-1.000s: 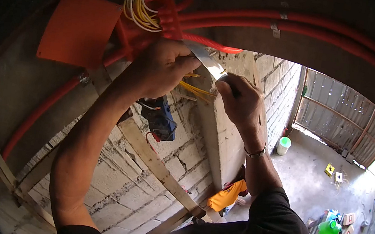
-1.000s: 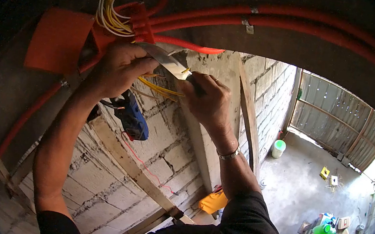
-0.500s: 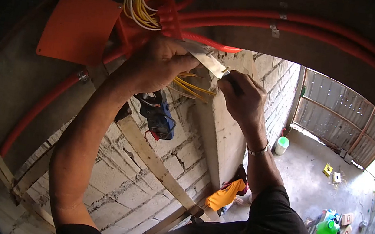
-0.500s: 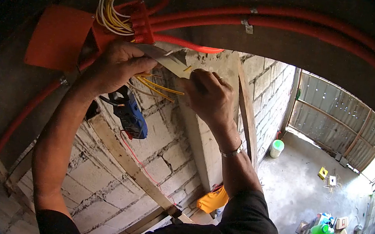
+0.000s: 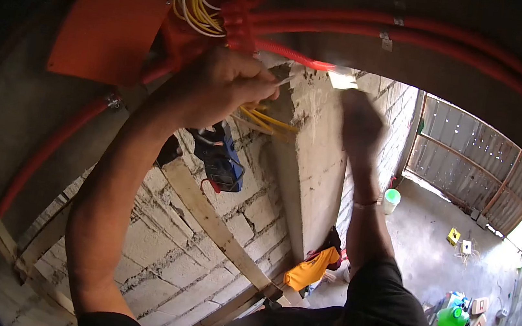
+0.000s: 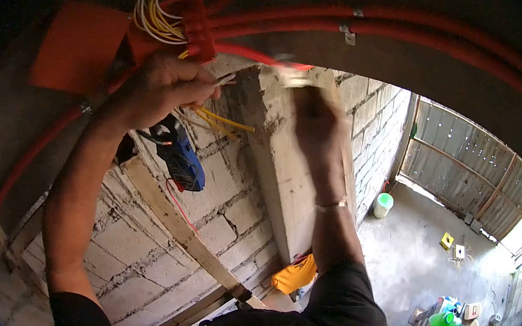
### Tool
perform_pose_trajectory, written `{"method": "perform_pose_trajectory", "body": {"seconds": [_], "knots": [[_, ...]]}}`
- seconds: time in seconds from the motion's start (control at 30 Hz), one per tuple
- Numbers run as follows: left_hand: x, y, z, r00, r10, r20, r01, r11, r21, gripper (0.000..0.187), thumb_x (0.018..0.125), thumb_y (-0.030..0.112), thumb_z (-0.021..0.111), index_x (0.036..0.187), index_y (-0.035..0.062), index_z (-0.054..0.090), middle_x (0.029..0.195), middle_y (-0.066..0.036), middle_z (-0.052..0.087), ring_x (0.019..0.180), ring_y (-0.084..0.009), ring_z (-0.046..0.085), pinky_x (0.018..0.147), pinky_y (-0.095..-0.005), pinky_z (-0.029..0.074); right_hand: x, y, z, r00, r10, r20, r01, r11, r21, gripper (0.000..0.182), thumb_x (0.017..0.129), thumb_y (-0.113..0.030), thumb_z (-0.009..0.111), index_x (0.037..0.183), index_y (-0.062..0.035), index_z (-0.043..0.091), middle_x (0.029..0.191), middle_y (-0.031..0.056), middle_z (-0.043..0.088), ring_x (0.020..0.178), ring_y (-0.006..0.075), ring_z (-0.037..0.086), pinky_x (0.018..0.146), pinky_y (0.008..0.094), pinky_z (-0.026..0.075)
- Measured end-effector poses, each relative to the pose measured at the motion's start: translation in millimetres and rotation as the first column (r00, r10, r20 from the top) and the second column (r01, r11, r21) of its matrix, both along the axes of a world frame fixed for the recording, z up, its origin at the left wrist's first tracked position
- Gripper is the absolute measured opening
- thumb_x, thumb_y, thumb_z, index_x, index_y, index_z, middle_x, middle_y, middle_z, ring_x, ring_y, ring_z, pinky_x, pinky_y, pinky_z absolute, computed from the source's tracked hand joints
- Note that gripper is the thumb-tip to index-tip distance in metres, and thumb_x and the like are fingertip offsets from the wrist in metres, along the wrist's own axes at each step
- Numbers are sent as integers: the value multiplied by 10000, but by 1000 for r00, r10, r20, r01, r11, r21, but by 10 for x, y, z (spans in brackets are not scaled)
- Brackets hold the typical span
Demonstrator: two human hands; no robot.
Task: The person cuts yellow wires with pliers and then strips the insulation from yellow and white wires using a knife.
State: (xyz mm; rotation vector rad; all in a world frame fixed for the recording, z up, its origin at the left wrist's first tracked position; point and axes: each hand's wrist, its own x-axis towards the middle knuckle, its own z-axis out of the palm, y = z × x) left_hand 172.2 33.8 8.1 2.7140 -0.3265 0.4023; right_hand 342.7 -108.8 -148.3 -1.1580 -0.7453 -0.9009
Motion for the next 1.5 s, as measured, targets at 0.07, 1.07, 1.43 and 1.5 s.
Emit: {"method": "perform_pose_trajectory", "body": {"seconds": [0.07,1.07,1.43,1.5], "knots": [[-36,6,-2,1000,6,12,-6,1000,-28,229,908,181,582,949,-25,675,782,-24,646,708,-62,569,650,-224,460,-49,-348,-110,929,-179,-325,150,982,-114,210,911,-240,595,989,-59,665,672,88,638,592,128,581,583,289,481],[32,-95,-218,900,-136,415,135,990,30,108,896,77,591,919,-19,634,709,-96,626,625,-94,573,573,-257,446,-1054,-196,224,-152,902,-405,-926,13,376,314,1022,-293,341,833,-70,456,564,34,468,413,129,457,377,244,363],[-23,-93,-174,883,-184,431,0,920,391,31,834,55,572,825,26,577,714,-176,587,690,-362,603,569,-413,453,-954,226,360,-787,599,152,-374,-657,655,295,999,-325,389,800,-117,452,591,-25,390,431,91,362,355,215,317],[-22,-32,-154,896,-188,403,-36,872,488,91,889,99,573,916,14,587,730,-184,572,677,-355,589,563,-389,434,-978,274,346,-789,581,200,-343,-686,642,291,989,-324,414,787,-121,467,586,-33,400,439,88,384,350,215,337]]}}
